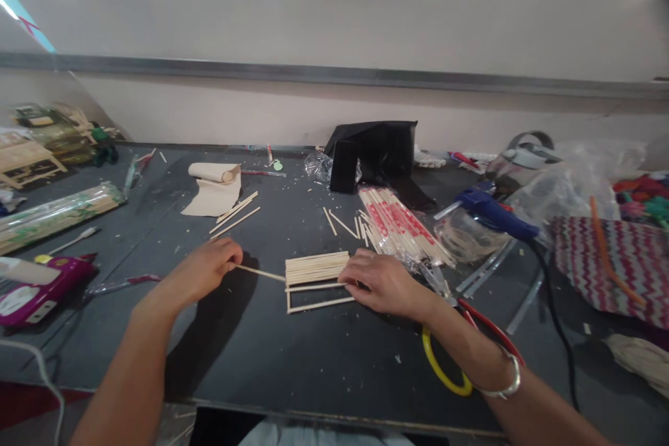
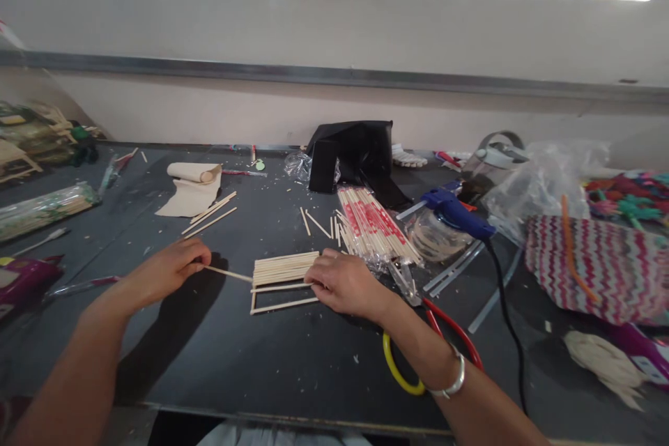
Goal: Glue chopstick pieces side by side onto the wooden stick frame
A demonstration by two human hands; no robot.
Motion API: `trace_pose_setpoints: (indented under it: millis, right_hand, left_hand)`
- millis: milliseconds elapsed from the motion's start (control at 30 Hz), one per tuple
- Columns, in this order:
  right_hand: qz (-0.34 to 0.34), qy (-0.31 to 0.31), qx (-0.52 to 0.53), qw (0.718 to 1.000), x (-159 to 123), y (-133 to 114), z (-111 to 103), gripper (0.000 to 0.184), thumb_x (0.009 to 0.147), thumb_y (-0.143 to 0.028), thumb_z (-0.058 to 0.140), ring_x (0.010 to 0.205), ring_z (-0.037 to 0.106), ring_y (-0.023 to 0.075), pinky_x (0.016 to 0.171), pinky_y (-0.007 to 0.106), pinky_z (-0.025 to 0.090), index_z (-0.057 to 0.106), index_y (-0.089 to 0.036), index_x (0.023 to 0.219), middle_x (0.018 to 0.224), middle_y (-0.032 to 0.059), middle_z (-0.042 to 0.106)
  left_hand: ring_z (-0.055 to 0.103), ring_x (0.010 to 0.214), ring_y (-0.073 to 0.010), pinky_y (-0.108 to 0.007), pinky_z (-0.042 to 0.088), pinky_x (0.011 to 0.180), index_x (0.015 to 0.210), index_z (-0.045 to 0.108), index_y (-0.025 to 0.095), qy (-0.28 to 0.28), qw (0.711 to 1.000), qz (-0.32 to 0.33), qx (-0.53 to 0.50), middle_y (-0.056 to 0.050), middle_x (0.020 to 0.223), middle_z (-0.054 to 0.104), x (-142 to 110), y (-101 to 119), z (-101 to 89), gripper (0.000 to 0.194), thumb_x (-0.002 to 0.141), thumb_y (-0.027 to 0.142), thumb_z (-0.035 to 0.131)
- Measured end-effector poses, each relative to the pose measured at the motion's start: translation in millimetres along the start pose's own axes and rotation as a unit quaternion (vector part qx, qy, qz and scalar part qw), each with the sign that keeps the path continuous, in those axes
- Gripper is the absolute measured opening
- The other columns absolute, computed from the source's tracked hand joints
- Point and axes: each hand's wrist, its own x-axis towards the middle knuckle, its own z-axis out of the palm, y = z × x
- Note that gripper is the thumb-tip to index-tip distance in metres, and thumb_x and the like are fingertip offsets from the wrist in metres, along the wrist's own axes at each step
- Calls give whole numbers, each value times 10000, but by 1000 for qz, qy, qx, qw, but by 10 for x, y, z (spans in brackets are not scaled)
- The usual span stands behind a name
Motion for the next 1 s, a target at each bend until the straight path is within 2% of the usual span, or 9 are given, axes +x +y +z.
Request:
trace_pose_setpoints:
  millis: [133,233,300,367,500,600,1000]
  right_hand:
    - [13,2,-12,1000,-5,-7,-6,87,830,-161,539,797,531,154,663,251,355,619,-194,828,800,8,647]
    - [19,3,-12,1000,-14,-18,-10,85,820,-149,535,791,531,151,658,247,350,609,-190,814,789,5,638]
    - [18,2,-9,1000,-17,-26,-19,83,820,-147,532,796,535,150,662,245,350,605,-188,818,795,6,637]
    - [18,-3,-11,1000,-15,-33,-32,78,829,-157,530,786,538,148,658,245,346,601,-186,813,794,8,637]
    - [20,-16,-19,1000,-16,-41,-56,99,853,-191,525,761,538,146,639,245,335,601,-187,790,771,9,637]
    - [23,-13,-24,999,-25,-31,-63,110,857,-204,527,765,537,146,647,247,335,608,-191,784,768,8,639]
    - [55,-33,0,998,-24,-2,-149,70,782,-202,577,754,556,140,653,235,353,612,-198,722,755,3,636]
  left_hand:
    - [534,825,-193,-292,402,736,797,533,212,-2,1000,-4,-17,-30,851,578,-112,-140,-6,156,823,219,379]
    - [541,815,-189,-281,411,725,838,525,214,29,998,-27,-41,-34,881,588,-181,-115,-13,160,862,272,378]
    - [539,815,-187,-280,413,729,855,516,211,64,996,-35,-59,-36,883,587,-185,45,5,173,884,295,368]
    - [536,847,-188,-286,413,753,864,510,206,83,994,-19,-75,-38,904,581,-152,303,61,166,893,283,366]
    - [538,811,-176,-294,402,735,865,519,188,17,998,34,-57,-46,907,566,-37,830,256,192,902,185,331]
    - [537,820,-192,-334,372,757,865,531,170,7,999,50,11,-65,912,575,16,1008,371,226,886,109,315]
    - [533,829,-208,-347,307,717,871,563,174,40,991,111,64,-64,912,604,21,950,475,208,897,108,368]
